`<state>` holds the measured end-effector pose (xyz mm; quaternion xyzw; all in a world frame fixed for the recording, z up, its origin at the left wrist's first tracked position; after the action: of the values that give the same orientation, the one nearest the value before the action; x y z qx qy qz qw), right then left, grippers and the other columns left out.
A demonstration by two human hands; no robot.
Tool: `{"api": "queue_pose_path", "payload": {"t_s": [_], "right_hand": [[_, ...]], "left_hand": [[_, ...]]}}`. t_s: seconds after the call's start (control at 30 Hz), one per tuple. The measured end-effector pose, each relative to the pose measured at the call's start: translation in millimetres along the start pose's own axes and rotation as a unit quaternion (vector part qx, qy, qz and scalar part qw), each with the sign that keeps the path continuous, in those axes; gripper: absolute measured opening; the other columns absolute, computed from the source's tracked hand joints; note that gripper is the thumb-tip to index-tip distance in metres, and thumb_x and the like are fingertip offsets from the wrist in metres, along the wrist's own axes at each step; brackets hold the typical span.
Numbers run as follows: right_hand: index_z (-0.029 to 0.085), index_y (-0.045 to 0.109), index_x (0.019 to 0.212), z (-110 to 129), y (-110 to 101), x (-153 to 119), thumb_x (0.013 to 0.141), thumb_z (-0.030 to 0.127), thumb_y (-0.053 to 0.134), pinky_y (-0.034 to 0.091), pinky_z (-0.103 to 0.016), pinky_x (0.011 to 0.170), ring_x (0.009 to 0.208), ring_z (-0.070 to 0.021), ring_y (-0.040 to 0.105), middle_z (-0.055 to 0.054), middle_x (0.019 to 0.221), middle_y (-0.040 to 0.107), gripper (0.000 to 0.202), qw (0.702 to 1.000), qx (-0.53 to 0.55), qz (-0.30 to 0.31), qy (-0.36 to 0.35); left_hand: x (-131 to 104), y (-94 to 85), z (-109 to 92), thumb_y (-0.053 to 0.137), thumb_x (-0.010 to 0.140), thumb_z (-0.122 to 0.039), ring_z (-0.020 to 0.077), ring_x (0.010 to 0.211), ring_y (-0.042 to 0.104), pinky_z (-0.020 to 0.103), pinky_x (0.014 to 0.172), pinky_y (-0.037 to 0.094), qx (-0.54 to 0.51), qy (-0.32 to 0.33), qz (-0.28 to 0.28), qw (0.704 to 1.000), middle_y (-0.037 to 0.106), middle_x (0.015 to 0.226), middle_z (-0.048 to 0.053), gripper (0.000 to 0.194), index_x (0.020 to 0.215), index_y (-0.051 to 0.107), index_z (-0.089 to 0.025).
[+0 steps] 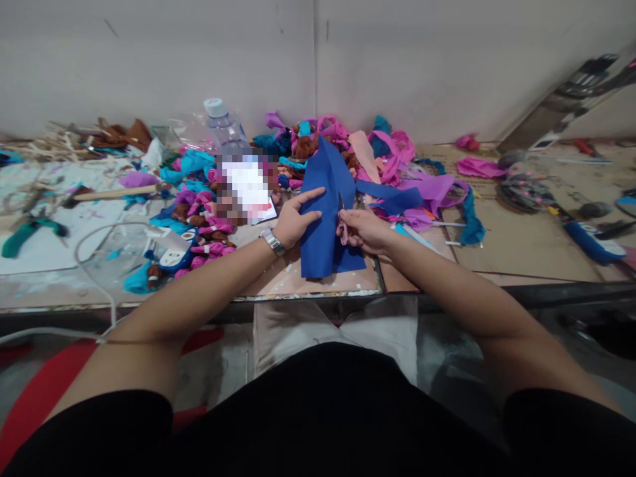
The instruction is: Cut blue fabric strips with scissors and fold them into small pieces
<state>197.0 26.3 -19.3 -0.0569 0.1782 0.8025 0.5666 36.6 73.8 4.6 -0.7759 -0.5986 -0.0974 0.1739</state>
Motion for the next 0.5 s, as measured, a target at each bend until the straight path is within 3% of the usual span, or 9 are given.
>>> {"api": "queue_pose_path", "payload": {"t_s": [0.5], "right_hand": [[0.017, 0.056, 0.081, -2.0, -1.0, 0.4, 0.107, 0.035, 0.062, 0.032, -0.013, 0.030, 0.038, -0.0072, 0.056, 0.002, 0.058, 0.064, 0.033, 1.000, 0.001, 0.000, 0.004]], "left_hand": [[0.7, -0.7, 3.3, 0.077, 0.077, -0.024, 0.0324, 0.140, 0.062, 0.057, 0.127, 0.044, -0.008, -0.011, -0.001, 1.000, 0.068, 0.148, 0.010, 0.064, 0.141, 0.070, -0.022]]}}
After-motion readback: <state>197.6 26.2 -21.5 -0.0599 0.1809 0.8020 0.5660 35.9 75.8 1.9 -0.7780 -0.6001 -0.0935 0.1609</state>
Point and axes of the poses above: each hand's wrist, its own x-axis towards the middle knuckle, its own y-axis out of the palm, z = x × y, the point moved 9 cm from there along x, towards the middle knuckle
